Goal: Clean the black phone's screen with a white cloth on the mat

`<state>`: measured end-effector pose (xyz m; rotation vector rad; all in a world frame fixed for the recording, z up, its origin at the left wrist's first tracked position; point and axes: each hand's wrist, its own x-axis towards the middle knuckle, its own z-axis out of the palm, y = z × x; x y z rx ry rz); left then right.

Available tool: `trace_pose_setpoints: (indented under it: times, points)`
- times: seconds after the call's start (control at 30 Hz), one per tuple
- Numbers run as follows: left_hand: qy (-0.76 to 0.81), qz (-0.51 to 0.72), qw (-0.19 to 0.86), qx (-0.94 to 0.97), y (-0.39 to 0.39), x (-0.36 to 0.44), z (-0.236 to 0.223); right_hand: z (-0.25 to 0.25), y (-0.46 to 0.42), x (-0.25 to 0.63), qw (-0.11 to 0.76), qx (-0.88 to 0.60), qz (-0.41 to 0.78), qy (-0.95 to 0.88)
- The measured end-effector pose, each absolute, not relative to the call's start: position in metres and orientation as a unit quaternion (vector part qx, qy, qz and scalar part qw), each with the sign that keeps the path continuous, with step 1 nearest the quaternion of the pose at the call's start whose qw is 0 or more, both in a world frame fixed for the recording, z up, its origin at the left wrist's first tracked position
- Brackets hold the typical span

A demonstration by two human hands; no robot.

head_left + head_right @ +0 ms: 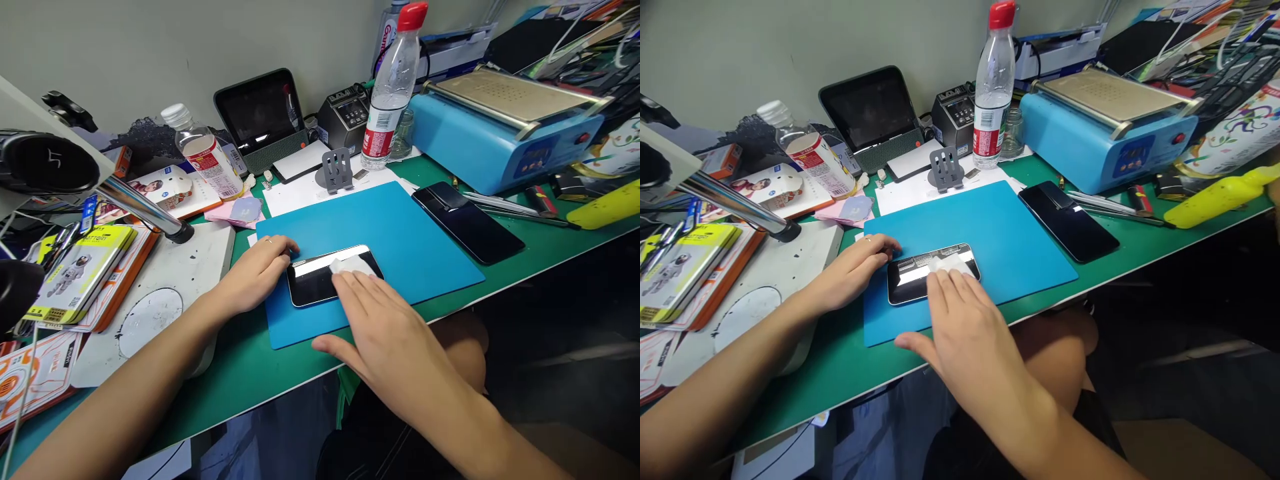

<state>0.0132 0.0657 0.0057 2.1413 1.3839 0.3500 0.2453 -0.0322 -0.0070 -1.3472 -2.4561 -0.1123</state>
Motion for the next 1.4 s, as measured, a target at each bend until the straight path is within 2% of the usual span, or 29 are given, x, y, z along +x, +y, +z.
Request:
trace_pose_setpoints:
  times: [0.23, 0.4, 0.8, 1.07, 1.4]
  points:
    - [0.515, 0.132, 0.292, 0.795, 0.064, 0.016, 0.008, 0.007, -0.012, 0.212, 0.114, -0.490, 0.048, -0.863]
    - [0.521, 0.132, 0.296, 0.790, 0.063, 0.016, 0.008, -0.001, -0.018, 0.209, 0.113, -0.487, 0.011, -0.866]
    - [0.506, 0.125, 0.287, 0.804, 0.066, 0.012, 0.004, -0.003, -0.040, 0.279, 0.142, -0.449, -0.090, -0.877]
    - [0.503, 0.126, 0.279, 0.808, 0.066, 0.012, 0.006, -0.006, -0.031, 0.286, 0.147, -0.499, -0.081, -0.850]
    - [0.502, 0.132, 0.275, 0.809, 0.067, 0.012, 0.004, -0.026, -0.036, 0.293, 0.221, -0.526, -0.013, -0.821]
